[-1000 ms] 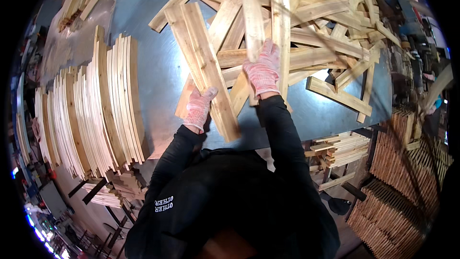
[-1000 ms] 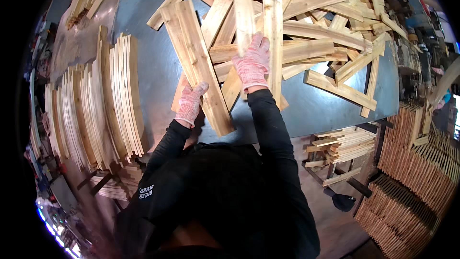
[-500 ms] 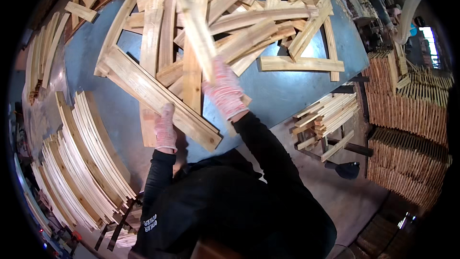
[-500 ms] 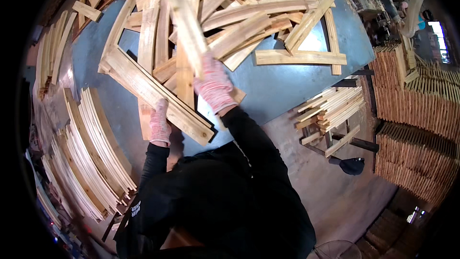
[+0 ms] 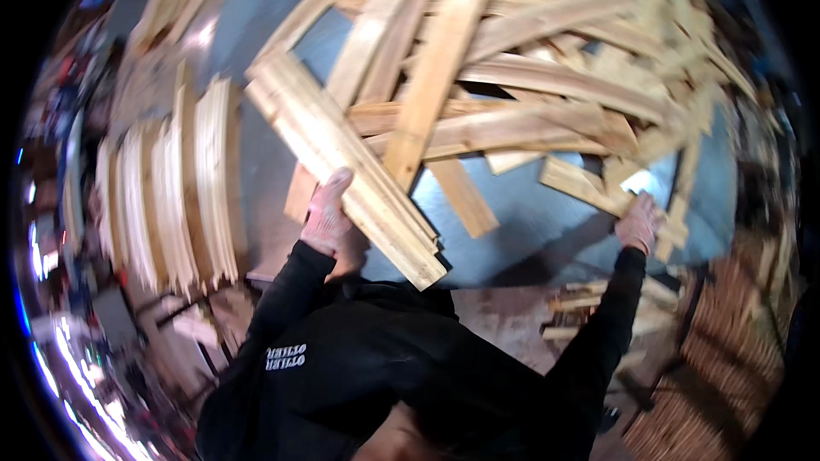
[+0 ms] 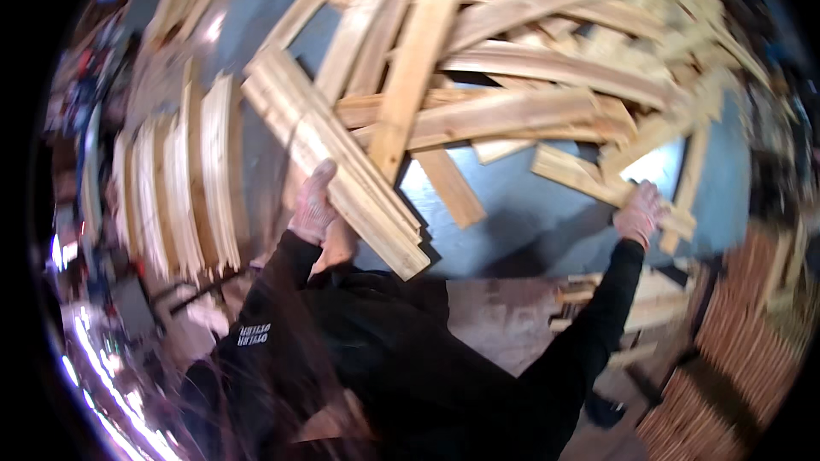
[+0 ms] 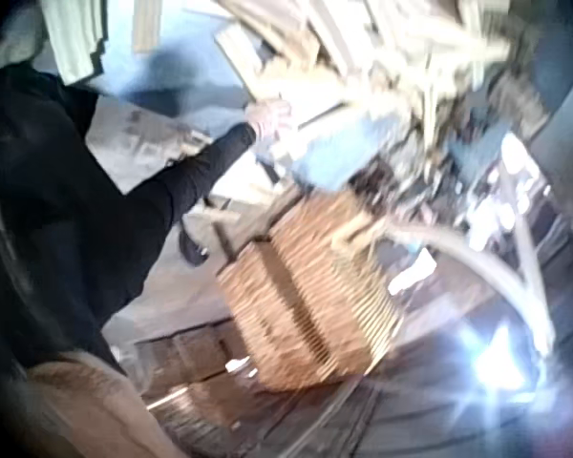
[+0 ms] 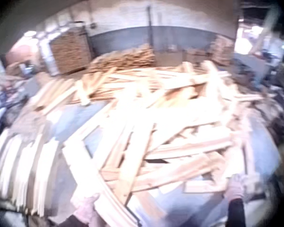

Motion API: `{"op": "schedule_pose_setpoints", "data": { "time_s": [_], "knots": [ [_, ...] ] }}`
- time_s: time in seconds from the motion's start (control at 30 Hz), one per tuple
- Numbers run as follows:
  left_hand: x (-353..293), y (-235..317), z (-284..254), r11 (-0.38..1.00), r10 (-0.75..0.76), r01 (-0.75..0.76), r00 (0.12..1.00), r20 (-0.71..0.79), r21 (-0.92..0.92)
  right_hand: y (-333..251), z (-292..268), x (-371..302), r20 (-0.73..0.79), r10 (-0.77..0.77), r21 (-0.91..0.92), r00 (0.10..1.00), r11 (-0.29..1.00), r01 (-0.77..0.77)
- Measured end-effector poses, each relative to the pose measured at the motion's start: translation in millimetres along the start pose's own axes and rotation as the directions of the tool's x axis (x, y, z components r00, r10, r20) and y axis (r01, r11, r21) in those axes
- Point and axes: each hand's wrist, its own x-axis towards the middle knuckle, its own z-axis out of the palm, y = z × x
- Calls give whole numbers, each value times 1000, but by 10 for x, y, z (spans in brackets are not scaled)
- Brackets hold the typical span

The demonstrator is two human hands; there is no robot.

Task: The person repeatedly picks up small wooden planks from a large pile on the floor, aligns them, and places them onto a metal rack. The person wears pink gloves and a black hoodie while performing this repetitive stacking task in a workshop environment.

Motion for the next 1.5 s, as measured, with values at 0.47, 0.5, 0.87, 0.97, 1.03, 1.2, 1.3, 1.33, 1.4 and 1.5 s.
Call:
{"op": "schedule_pose_setpoints", "data": {
  "time_s": [0.47, 0.5, 0.87, 0.97, 1.03, 1.2, 1.3, 1.33, 1.4, 1.5],
  "knots": [
    [578, 1086, -1346, 290, 23, 476, 864, -503, 830, 913, -1232, -427, -233, -416, 138, 879, 881, 453],
    [677, 1031, -1304, 183, 0, 481, 872, -489, 857, 521, -1733, -546, -171, -308, 262, 936, 901, 345],
    [440, 783, -1583, 357, -9, 411, 899, -437, 839, -4583, -3272, -1652, -116, -706, 982, 699, -185, -24],
    [269, 718, -1845, 444, 27, 297, 939, -343, 846, -5603, -3186, -2055, 1, -700, 888, 714, 328, 321],
    [188, 371, -2203, 691, 6, 207, 957, -292, 693, -5901, -3139, -2374, 152, -658, 817, 738, 503, 281],
    [11, 659, -1860, 213, -63, 246, 969, -238, 946, -5687, -3039, -2501, 77, -699, 868, 711, 398, 298],
    [77, 561, -1902, 186, -40, 289, 957, -287, 939, -5410, -2824, -2580, -382, -201, 677, 902, 603, 421],
    [59, 564, -1870, 185, -32, 260, 966, -258, 948, -5344, -2776, -2605, -323, -208, 678, 923, 630, 379],
    [28, 559, -1862, 193, 29, 213, 974, -223, 958, -5405, -2724, -2703, -214, -218, 694, 952, 652, 305],
    [13, 581, -1863, 210, 30, 188, 980, -199, 959, -5638, -2548, -2658, -27, -257, 964, 966, 250, 94]
  ]
}}
